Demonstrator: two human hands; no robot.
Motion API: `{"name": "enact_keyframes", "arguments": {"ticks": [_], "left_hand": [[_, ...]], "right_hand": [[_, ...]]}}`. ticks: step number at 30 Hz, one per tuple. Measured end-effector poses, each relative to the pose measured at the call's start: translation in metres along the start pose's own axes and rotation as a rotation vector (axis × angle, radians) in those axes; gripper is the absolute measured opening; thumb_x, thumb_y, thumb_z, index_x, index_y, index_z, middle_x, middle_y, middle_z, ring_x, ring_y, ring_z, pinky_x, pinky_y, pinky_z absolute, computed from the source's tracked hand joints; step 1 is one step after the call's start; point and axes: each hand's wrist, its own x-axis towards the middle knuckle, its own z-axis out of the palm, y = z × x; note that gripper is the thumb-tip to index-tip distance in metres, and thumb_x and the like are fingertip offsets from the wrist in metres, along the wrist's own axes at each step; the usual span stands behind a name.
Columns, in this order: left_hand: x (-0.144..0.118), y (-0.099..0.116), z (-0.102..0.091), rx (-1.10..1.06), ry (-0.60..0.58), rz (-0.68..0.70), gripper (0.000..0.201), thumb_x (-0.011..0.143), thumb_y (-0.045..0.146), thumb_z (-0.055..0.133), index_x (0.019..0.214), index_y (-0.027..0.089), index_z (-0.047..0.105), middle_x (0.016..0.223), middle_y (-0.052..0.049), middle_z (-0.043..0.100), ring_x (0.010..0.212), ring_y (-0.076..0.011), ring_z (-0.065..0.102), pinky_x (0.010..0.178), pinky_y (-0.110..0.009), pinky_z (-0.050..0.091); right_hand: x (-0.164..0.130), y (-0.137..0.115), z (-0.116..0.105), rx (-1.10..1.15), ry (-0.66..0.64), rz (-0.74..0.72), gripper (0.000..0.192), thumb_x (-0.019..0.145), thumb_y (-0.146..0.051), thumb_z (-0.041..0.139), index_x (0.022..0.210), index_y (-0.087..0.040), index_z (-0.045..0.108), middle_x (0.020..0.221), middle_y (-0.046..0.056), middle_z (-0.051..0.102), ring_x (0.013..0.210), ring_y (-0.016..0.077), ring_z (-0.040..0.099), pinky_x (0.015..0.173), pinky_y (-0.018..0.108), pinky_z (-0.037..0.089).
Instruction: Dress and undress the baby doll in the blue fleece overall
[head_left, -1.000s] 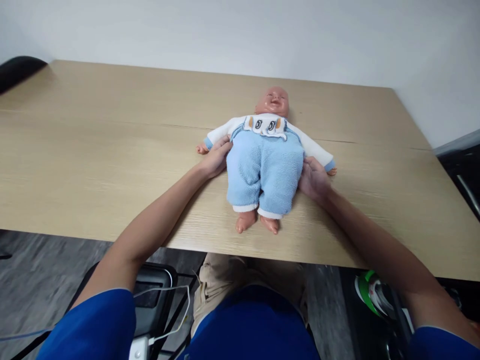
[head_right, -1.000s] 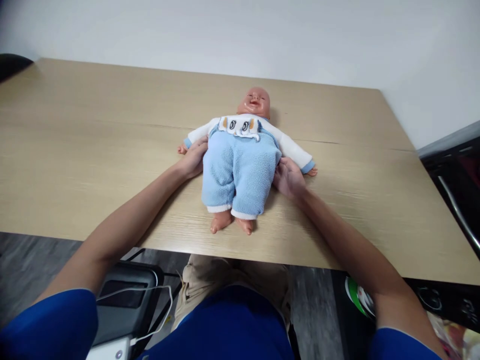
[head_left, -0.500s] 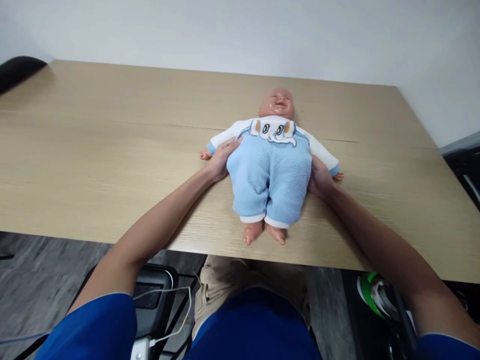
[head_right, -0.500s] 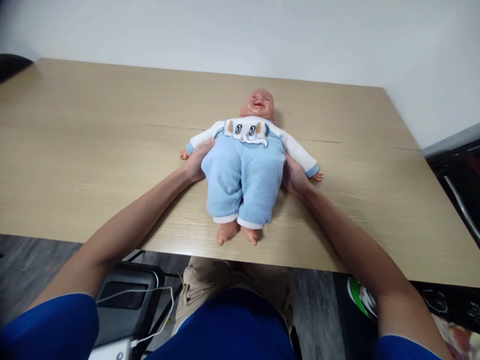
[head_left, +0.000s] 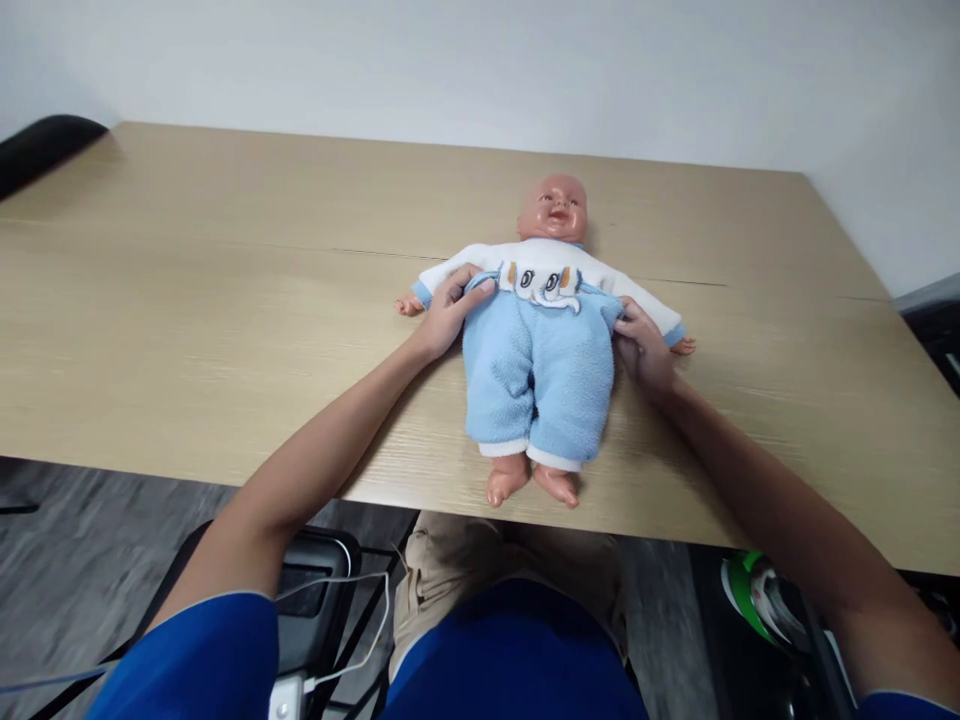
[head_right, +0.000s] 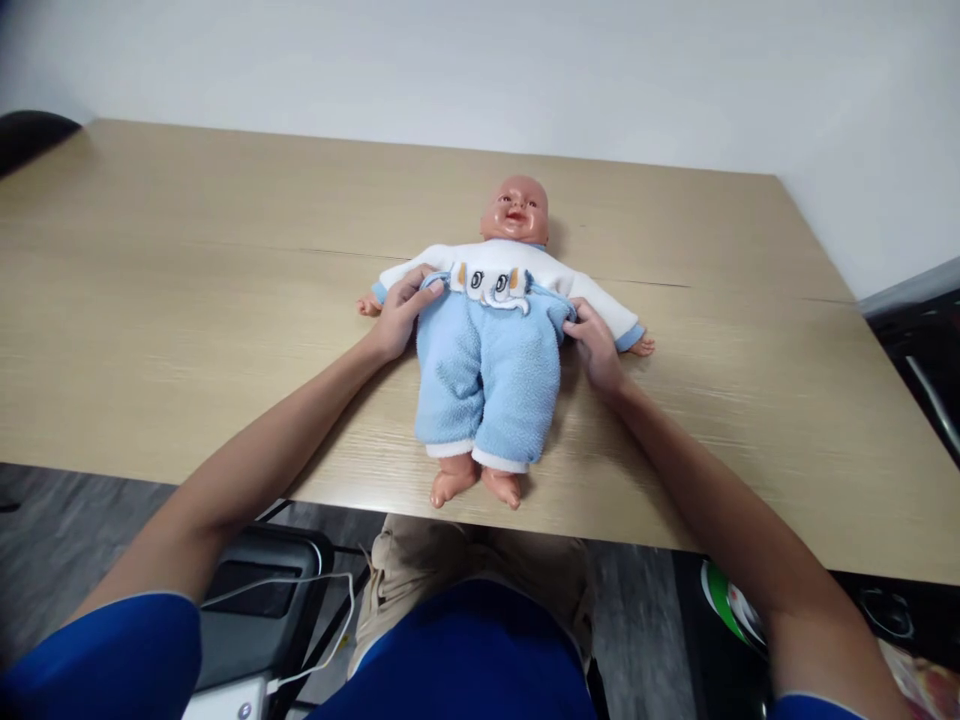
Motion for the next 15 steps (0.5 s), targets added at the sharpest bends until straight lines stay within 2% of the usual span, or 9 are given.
{"name": "enact_keyframes", "arguments": {"ticks": [4,7,10,12,15], "left_hand": [[0.001,0.005,-0.002,0.07,-0.029,0.043,0.075,0.093,0.098,0.091,0.095,0.026,0.071,0.099,-0.006,0.068,0.11,-0.0326,0.068,0.108,-0.047,0.058],[0.004,0.005,0.004,0.022,0.004,0.024,0.073,0.096,0.098,0.088,0.098,0.027,0.069,0.099,-0.006,0.067,0.109,-0.0314,0.07,0.103,-0.045,0.06],[0.007,-0.001,0.008,-0.012,0.031,0.017,0.072,0.099,0.097,0.087,0.1,0.027,0.068,0.099,-0.005,0.066,0.106,-0.0291,0.069,0.101,-0.043,0.059],[0.008,-0.005,0.005,0.011,0.005,-0.012,0.073,0.099,0.096,0.087,0.098,0.026,0.067,0.097,-0.005,0.065,0.101,-0.0276,0.067,0.1,-0.043,0.059],[0.009,-0.01,-0.006,0.085,-0.064,-0.054,0.071,0.099,0.094,0.088,0.098,0.025,0.071,0.095,-0.006,0.065,0.099,-0.0288,0.065,0.101,-0.045,0.059]], "right_hand": [[0.0,-0.005,-0.004,-0.073,-0.004,-0.016,0.026,0.092,-0.056,0.09,0.1,-0.035,0.077,0.104,0.004,0.073,0.126,0.0368,0.075,0.135,0.057,0.058],[0.009,-0.005,0.0,0.018,0.036,-0.015,0.034,0.094,-0.061,0.095,0.102,-0.036,0.072,0.107,0.003,0.076,0.133,0.0367,0.077,0.132,0.057,0.062],[0.019,0.002,0.003,0.113,0.052,0.003,0.045,0.093,-0.07,0.097,0.11,-0.038,0.07,0.118,0.002,0.083,0.137,0.0361,0.077,0.128,0.057,0.066],[0.024,0.009,0.0,0.088,0.036,0.036,0.052,0.09,-0.075,0.101,0.112,-0.038,0.072,0.116,0.001,0.084,0.129,0.0342,0.079,0.122,0.054,0.069],[0.025,0.019,-0.011,-0.049,0.028,0.065,0.055,0.087,-0.079,0.104,0.107,-0.037,0.074,0.096,-0.002,0.076,0.102,0.0291,0.076,0.107,0.046,0.072]]}}
